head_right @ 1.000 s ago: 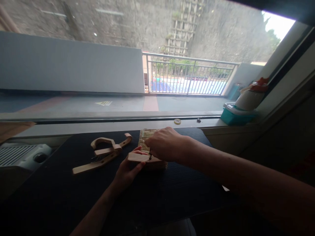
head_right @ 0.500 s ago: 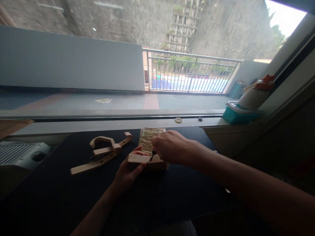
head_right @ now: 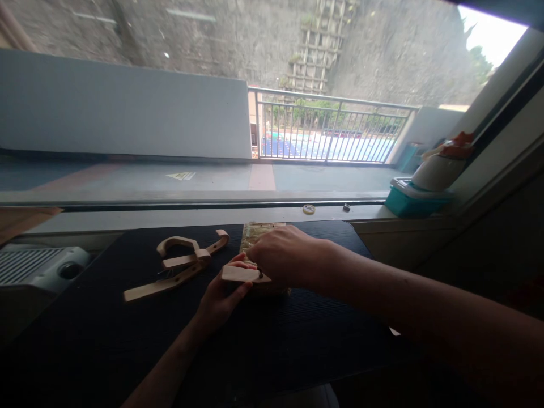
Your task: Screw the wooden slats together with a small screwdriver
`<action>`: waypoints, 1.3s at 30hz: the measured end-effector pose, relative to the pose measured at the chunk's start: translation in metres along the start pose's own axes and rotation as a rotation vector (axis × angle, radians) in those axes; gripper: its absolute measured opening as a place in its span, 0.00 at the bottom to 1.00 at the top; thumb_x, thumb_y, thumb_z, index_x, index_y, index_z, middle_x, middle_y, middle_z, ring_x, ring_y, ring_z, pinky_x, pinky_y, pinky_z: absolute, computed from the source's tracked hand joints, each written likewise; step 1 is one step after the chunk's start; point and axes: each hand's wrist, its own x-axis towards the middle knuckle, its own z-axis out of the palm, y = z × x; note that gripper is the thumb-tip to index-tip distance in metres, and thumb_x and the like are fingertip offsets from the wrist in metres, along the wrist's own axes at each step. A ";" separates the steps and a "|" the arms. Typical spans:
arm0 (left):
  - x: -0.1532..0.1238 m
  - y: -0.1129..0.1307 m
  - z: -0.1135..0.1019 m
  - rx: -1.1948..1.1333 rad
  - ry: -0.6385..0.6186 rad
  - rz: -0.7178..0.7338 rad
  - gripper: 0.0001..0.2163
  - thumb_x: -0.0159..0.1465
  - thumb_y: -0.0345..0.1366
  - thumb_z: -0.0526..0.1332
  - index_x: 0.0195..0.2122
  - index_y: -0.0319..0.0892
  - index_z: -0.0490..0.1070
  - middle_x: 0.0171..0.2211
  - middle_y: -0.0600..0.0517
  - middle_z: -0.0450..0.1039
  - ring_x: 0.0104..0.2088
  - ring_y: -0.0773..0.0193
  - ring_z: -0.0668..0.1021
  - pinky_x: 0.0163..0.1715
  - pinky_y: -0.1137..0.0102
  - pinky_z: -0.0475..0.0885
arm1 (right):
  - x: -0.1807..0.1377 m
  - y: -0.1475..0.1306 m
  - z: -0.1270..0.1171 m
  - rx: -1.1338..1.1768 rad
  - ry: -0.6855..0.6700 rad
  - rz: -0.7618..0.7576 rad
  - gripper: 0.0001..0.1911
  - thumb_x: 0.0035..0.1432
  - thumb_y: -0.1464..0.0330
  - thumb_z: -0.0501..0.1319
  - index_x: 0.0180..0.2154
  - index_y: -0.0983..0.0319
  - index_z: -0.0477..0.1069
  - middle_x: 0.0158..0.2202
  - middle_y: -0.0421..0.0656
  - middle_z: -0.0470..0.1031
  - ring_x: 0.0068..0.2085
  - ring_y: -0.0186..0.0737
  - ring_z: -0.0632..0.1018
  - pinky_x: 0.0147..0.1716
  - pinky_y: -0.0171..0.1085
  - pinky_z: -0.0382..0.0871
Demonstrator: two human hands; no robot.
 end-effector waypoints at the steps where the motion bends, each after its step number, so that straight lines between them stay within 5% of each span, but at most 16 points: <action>1: 0.000 0.001 0.000 -0.004 -0.003 0.004 0.11 0.58 0.35 0.62 0.42 0.41 0.70 0.51 0.46 0.71 0.61 0.55 0.62 0.60 0.59 0.59 | 0.001 0.001 0.002 0.022 0.023 -0.024 0.08 0.57 0.76 0.55 0.35 0.64 0.71 0.30 0.43 0.74 0.29 0.34 0.72 0.26 0.33 0.56; 4: 0.000 0.002 0.000 -0.020 -0.004 0.014 0.10 0.58 0.34 0.62 0.41 0.42 0.70 0.49 0.47 0.72 0.62 0.55 0.61 0.59 0.59 0.59 | 0.003 0.004 0.009 0.064 0.053 -0.044 0.07 0.58 0.75 0.54 0.36 0.64 0.71 0.29 0.43 0.73 0.29 0.34 0.72 0.26 0.33 0.56; 14: 0.000 -0.002 0.002 -0.036 0.016 0.031 0.11 0.57 0.36 0.63 0.41 0.42 0.71 0.48 0.46 0.72 0.61 0.54 0.63 0.59 0.59 0.60 | 0.006 0.002 0.010 -0.021 0.005 0.238 0.15 0.64 0.66 0.49 0.34 0.65 0.71 0.29 0.47 0.75 0.30 0.38 0.75 0.24 0.34 0.56; 18: 0.001 0.001 0.001 -0.029 0.016 0.008 0.11 0.58 0.36 0.62 0.42 0.42 0.70 0.47 0.47 0.73 0.61 0.54 0.62 0.60 0.58 0.59 | 0.002 0.004 0.001 -0.059 0.007 0.164 0.12 0.61 0.64 0.53 0.37 0.62 0.72 0.31 0.45 0.75 0.31 0.38 0.75 0.24 0.34 0.55; 24: 0.000 0.002 0.001 -0.032 0.010 -0.015 0.11 0.57 0.36 0.63 0.42 0.42 0.71 0.50 0.47 0.72 0.61 0.53 0.63 0.60 0.59 0.59 | -0.003 0.006 -0.002 -0.003 -0.053 0.053 0.08 0.57 0.74 0.55 0.33 0.62 0.73 0.30 0.43 0.74 0.31 0.35 0.73 0.26 0.33 0.57; 29: 0.000 0.002 0.001 -0.029 0.002 -0.010 0.11 0.57 0.36 0.63 0.42 0.43 0.70 0.49 0.47 0.72 0.61 0.53 0.63 0.59 0.59 0.60 | -0.002 0.007 0.009 0.081 0.030 -0.021 0.08 0.56 0.77 0.56 0.35 0.63 0.72 0.30 0.43 0.73 0.32 0.35 0.73 0.29 0.32 0.59; 39: 0.001 -0.001 0.001 -0.018 0.007 0.022 0.10 0.58 0.36 0.62 0.41 0.42 0.71 0.47 0.47 0.73 0.61 0.54 0.63 0.59 0.59 0.60 | 0.000 0.006 0.008 -0.049 -0.029 0.212 0.13 0.63 0.69 0.49 0.35 0.65 0.72 0.31 0.48 0.76 0.32 0.40 0.75 0.26 0.34 0.58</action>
